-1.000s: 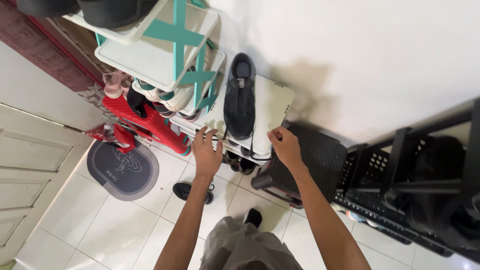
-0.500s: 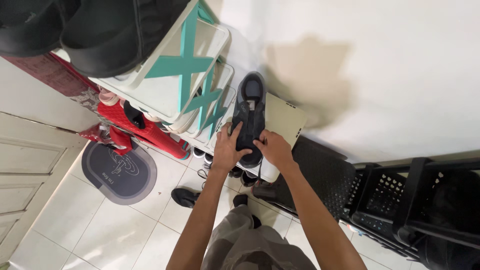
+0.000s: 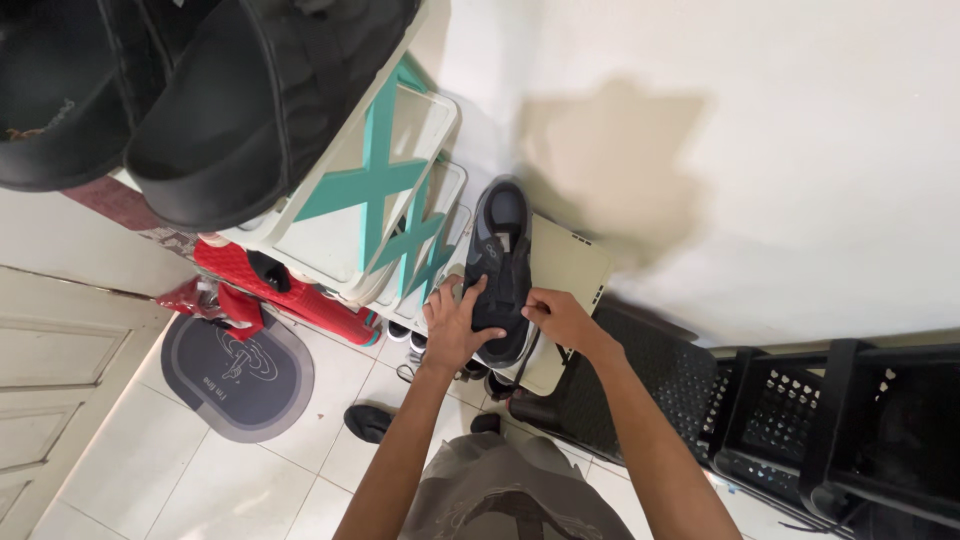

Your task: The person un-laces a black shoe resting on a small white table, pulling the laces out of the eyelets, then threads the laces back through the eyelets and re-laces the shoe. They briefly handle a second shoe from the shoe rack before continuing to lace the first shoe.

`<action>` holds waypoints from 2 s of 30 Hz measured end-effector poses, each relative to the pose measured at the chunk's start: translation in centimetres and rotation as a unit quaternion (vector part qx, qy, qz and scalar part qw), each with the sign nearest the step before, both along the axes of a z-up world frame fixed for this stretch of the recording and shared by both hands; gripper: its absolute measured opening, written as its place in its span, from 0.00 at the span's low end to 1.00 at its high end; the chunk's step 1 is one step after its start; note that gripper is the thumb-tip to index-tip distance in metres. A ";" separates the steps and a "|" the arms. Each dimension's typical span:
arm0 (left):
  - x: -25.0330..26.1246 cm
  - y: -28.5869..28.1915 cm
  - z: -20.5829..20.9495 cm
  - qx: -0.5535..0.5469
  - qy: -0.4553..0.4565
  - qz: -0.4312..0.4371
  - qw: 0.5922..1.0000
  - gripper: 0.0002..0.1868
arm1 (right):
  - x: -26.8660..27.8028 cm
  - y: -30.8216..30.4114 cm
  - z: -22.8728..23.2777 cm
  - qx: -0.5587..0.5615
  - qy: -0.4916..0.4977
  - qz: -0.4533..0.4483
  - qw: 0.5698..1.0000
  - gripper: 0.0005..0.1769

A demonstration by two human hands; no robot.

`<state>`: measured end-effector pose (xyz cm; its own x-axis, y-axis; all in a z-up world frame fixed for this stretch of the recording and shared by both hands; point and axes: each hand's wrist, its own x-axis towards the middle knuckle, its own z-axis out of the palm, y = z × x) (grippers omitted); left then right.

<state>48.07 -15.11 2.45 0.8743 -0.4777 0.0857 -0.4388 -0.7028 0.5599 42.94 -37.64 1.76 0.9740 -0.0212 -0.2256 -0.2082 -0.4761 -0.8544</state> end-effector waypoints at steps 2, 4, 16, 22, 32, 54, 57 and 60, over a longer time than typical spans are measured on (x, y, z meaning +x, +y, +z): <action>0.3 0.5 -0.2 0.007 0.000 0.002 1.000 0.52 | 0.1 -0.5 0.3 0.014 0.021 0.005 1.000 0.11; 0.5 0.6 -0.5 0.013 0.006 0.007 1.000 0.52 | 0.1 -1.3 0.8 0.024 0.044 0.006 0.999 0.10; 0.6 0.9 -2.1 0.014 0.020 0.013 1.000 0.51 | -1.7 -5.3 0.9 0.026 0.033 -0.016 0.999 0.13; 0.7 1.0 0.3 0.031 0.026 0.013 0.999 0.52 | -1.7 -6.6 4.1 -0.016 -0.061 -0.132 0.989 0.15; -2.8 -6.2 8.5 -0.340 0.164 -0.064 0.924 0.17 | -1.1 -6.0 9.3 0.517 -0.050 -0.042 0.854 0.18; -9.6 -4.7 3.0 -0.295 0.136 0.308 0.894 0.13 | -1.8 -5.7 6.9 0.288 -0.032 -0.069 0.955 0.13; -8.9 -4.6 3.7 -0.252 0.028 0.266 0.930 0.14 | -1.5 -4.6 5.3 0.230 -0.027 -0.040 0.972 0.05; -7.0 -4.7 3.9 -0.181 -0.013 0.241 0.953 0.13 | -0.8 -3.6 4.2 0.204 -0.090 -0.015 0.975 0.06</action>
<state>41.07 -19.84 6.38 0.9801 0.0437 0.1938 -0.1314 -0.5890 0.7974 42.14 -41.23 5.93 0.9989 0.0050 -0.0465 -0.0459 -0.0859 -0.9952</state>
